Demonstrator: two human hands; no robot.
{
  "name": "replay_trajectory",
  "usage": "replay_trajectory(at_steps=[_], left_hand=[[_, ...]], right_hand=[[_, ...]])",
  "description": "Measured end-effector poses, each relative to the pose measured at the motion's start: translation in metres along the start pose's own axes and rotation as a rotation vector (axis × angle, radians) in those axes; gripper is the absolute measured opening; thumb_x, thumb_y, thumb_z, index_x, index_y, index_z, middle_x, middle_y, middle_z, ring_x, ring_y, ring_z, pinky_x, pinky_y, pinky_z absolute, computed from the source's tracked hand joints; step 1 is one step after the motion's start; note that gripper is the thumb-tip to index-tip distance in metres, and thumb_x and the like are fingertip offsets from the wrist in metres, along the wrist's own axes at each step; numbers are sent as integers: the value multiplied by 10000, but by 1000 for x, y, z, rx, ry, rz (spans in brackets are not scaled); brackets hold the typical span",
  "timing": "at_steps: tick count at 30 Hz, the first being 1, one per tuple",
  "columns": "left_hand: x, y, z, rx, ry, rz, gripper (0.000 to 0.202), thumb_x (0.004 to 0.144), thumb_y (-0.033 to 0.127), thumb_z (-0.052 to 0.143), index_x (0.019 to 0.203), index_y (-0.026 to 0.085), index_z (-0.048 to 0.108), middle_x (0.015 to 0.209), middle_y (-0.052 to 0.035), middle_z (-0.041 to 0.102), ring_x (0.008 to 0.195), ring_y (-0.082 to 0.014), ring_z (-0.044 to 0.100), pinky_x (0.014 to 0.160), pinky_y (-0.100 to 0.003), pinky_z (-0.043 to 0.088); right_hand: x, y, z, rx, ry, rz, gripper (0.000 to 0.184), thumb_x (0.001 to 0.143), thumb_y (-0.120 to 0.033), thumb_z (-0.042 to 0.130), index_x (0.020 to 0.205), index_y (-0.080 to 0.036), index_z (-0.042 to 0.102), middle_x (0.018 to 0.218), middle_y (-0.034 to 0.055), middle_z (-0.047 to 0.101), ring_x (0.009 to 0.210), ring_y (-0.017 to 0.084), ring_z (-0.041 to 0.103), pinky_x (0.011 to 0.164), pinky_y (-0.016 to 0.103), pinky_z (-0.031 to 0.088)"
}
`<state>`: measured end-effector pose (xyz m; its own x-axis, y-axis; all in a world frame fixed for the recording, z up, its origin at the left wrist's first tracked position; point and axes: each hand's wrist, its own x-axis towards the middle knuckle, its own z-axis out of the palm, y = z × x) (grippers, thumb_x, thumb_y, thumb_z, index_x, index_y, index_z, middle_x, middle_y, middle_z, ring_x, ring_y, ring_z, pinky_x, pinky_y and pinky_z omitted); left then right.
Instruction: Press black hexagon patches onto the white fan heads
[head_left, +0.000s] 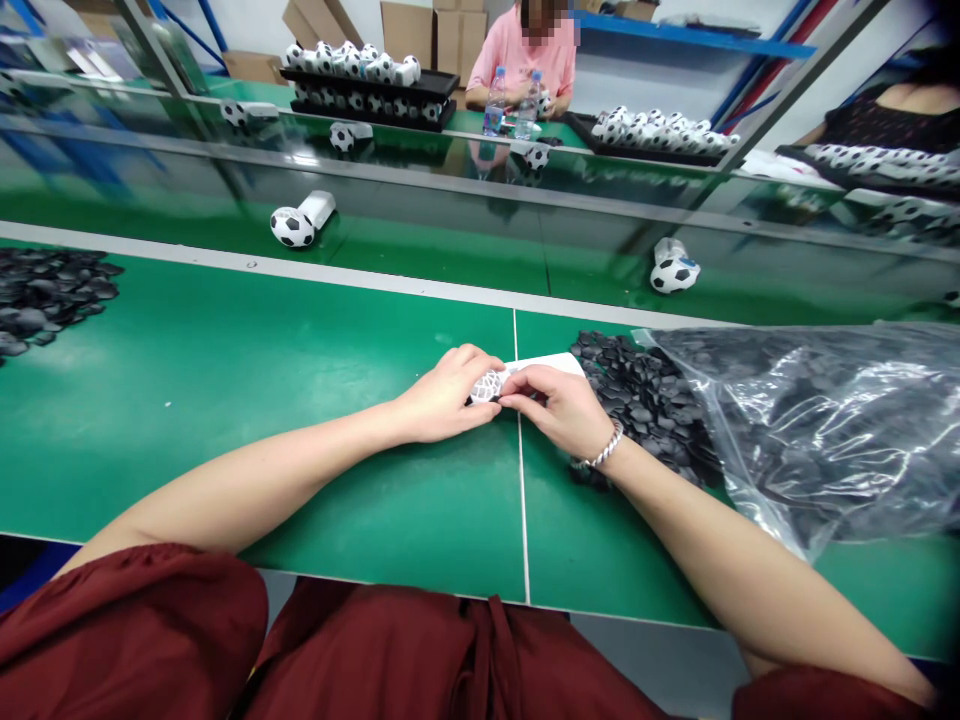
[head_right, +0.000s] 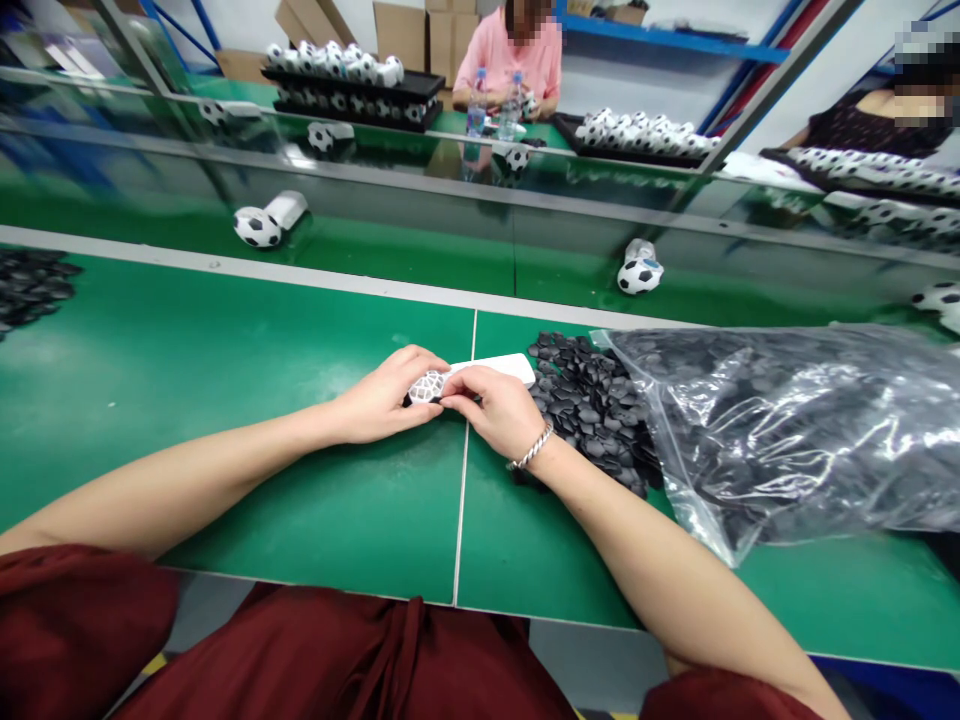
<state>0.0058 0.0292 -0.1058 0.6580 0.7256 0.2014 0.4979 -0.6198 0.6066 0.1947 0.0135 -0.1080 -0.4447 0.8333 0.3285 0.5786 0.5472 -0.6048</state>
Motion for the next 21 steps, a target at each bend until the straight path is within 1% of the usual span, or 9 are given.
replay_trajectory(at_steps=[10,14,18,21], left_hand=[[1,1,3,26,29,2,328,772,265,520,1079,153,488,1066,-91,491,1028,-222,440,927,-369,369],[1,-1,3,2,42,0,340,751,286,539,1069,171,498,1047,-82,498,1026,-223,447,925,-377,375],[1,-3,5,-22,31,0,427,683,306,606,1079,189,497,1064,-77,488,1038,-236,445,919,-387,388],[0,-5,7,-21,34,-13,504,640,279,628,1114,191,480,1103,-83,469,1057,-248,435,916,-394,394]], right_hand=[[2,2,1,-80,-7,-1,43,776,-208,586,741,-183,587,713,3,618,644,121,548,611,242,422],[1,3,2,-57,-16,3,62,781,-235,581,748,-183,588,713,7,621,641,127,552,599,248,427],[0,7,2,-34,-44,4,86,795,-265,562,765,-191,593,735,13,632,658,139,569,620,268,451],[0,10,2,-32,-60,-8,79,797,-265,558,764,-200,590,737,9,631,654,139,570,607,269,455]])
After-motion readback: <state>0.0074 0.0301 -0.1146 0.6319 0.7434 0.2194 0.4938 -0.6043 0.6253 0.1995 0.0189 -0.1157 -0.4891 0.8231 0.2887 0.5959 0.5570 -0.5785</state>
